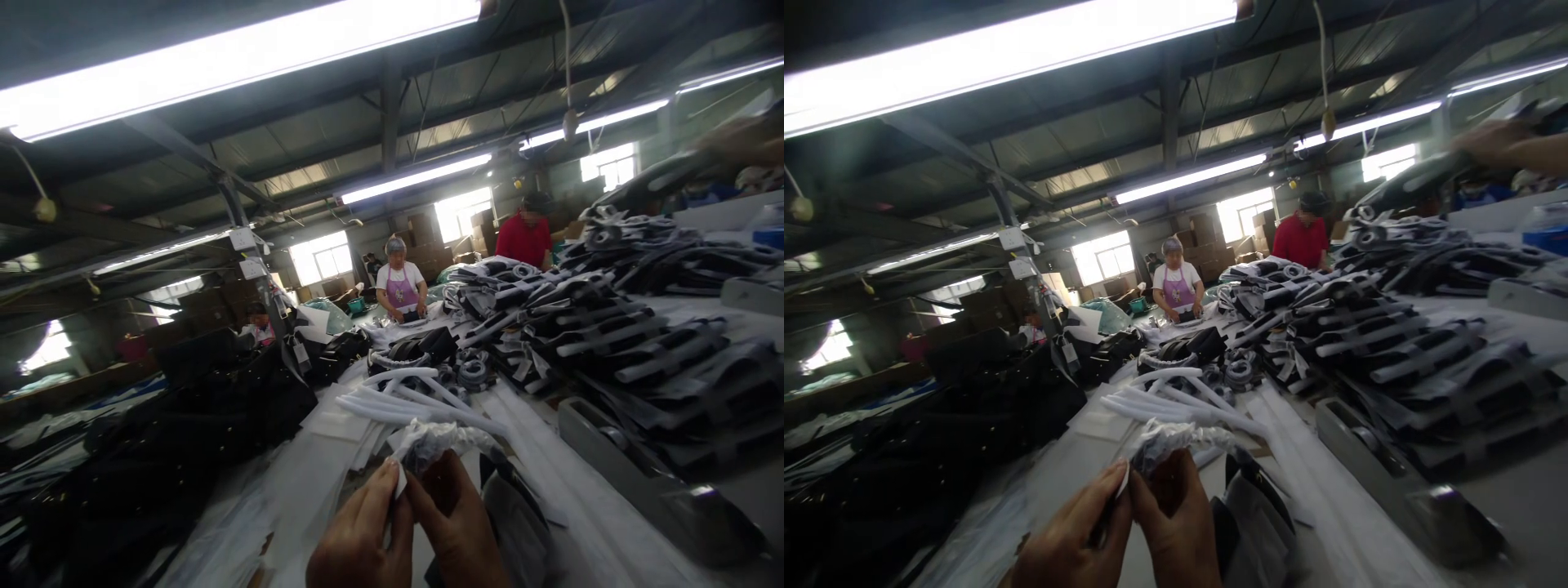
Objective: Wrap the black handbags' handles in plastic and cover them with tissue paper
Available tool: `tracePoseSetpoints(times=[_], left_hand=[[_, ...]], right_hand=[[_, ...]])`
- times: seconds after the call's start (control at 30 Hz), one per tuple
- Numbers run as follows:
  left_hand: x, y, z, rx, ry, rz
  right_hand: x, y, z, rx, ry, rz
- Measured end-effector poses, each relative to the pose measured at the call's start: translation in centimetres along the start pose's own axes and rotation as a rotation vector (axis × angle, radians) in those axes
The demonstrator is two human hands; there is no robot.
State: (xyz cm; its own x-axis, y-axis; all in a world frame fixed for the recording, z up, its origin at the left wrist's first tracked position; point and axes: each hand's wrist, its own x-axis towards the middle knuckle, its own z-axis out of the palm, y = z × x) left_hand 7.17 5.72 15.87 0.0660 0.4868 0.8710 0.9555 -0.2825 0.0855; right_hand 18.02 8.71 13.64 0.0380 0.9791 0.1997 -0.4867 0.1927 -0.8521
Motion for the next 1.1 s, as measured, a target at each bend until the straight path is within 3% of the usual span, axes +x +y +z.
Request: tracePoseSetpoints(times=[0.13, 0.27, 0.43, 0.6, 0.7, 0.8, 0.93, 1.1], left_hand=[[-0.8, 0.3, 0.5, 0.04, 0.029, 0.111], [-1.4, 1.0, 0.9, 0.105, 0.023, 0.123], [-1.7, 1.8, 1.0, 0.113, -0.038, 0.049], [-1.0, 1.2, 0.1, -0.177, -0.102, -0.112], [0.9, 0.0, -0.8, -0.476, -0.244, -0.338], [3.2, -1.5, -1.2, -0.807, -0.502, -0.543], [4.8, -2.9, -0.4, -1.186, -0.807, -0.684], [4.7, -2.7, 0.5, -1.259, -0.882, -0.708]], right_hand=[[0.1, 0.3, -0.6, -0.08, 0.031, 0.004], [0.0, 0.3, -0.9, -0.07, -0.002, -0.001], [-0.2, -0.1, -1.0, 0.009, -0.029, -0.01], [-0.1, -1.4, -0.8, 0.057, 0.006, 0.044], [0.0, -1.4, -1.0, 0.094, -0.018, 0.044], [0.3, -0.5, -1.4, 0.12, -0.026, 0.049], [0.6, 0.6, -1.5, 0.163, -0.058, 0.044], [0.1, -0.8, -2.5, -0.033, -0.13, -0.019]])
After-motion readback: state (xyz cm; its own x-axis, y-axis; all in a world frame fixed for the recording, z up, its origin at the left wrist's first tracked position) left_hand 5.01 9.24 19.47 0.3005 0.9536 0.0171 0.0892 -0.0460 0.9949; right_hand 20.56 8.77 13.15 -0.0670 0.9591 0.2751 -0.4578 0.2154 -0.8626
